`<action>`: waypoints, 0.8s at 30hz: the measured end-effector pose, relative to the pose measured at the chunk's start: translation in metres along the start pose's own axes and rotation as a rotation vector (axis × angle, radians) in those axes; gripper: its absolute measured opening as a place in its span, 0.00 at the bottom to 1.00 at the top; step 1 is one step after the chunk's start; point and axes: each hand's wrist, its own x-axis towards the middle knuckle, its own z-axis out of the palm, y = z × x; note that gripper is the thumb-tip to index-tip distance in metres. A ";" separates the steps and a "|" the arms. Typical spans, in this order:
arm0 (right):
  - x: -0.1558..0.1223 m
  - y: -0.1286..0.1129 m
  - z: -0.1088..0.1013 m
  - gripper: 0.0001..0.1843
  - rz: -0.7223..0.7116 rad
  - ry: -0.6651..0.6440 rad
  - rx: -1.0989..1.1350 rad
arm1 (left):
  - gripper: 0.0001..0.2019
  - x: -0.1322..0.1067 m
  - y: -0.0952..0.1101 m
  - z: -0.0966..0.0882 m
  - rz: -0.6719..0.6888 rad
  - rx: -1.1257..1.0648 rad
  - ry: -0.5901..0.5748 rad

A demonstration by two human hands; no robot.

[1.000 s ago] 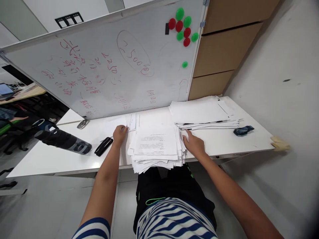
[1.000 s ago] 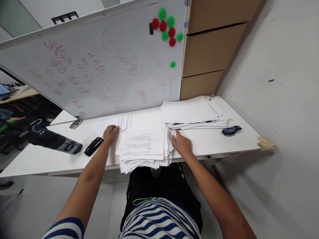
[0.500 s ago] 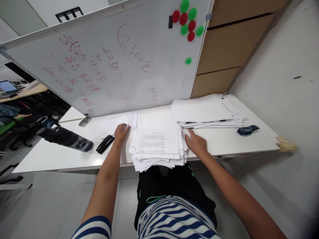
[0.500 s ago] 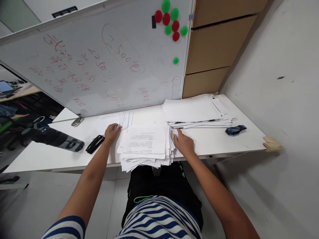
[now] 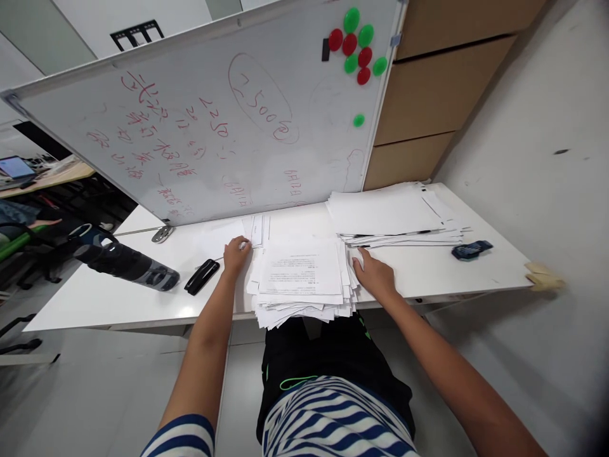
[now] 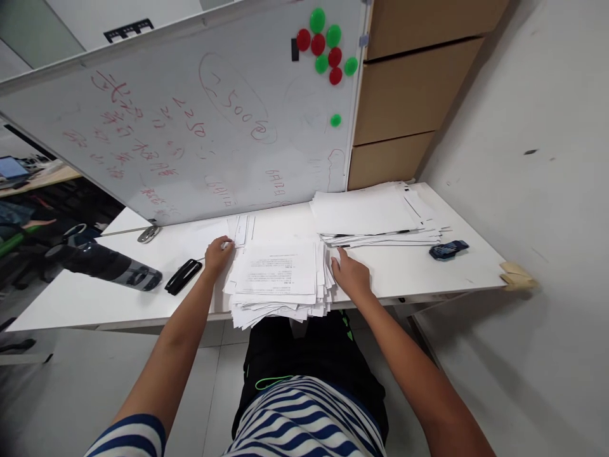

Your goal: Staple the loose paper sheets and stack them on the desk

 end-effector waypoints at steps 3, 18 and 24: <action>0.000 0.000 0.000 0.28 -0.003 -0.003 -0.002 | 0.08 -0.002 0.003 0.005 0.072 0.064 -0.001; 0.001 0.000 0.001 0.28 0.015 0.005 -0.006 | 0.06 0.011 0.062 -0.028 0.112 0.039 0.201; 0.001 0.001 0.000 0.30 0.005 -0.012 0.011 | 0.10 0.048 0.086 -0.079 0.082 -0.289 0.352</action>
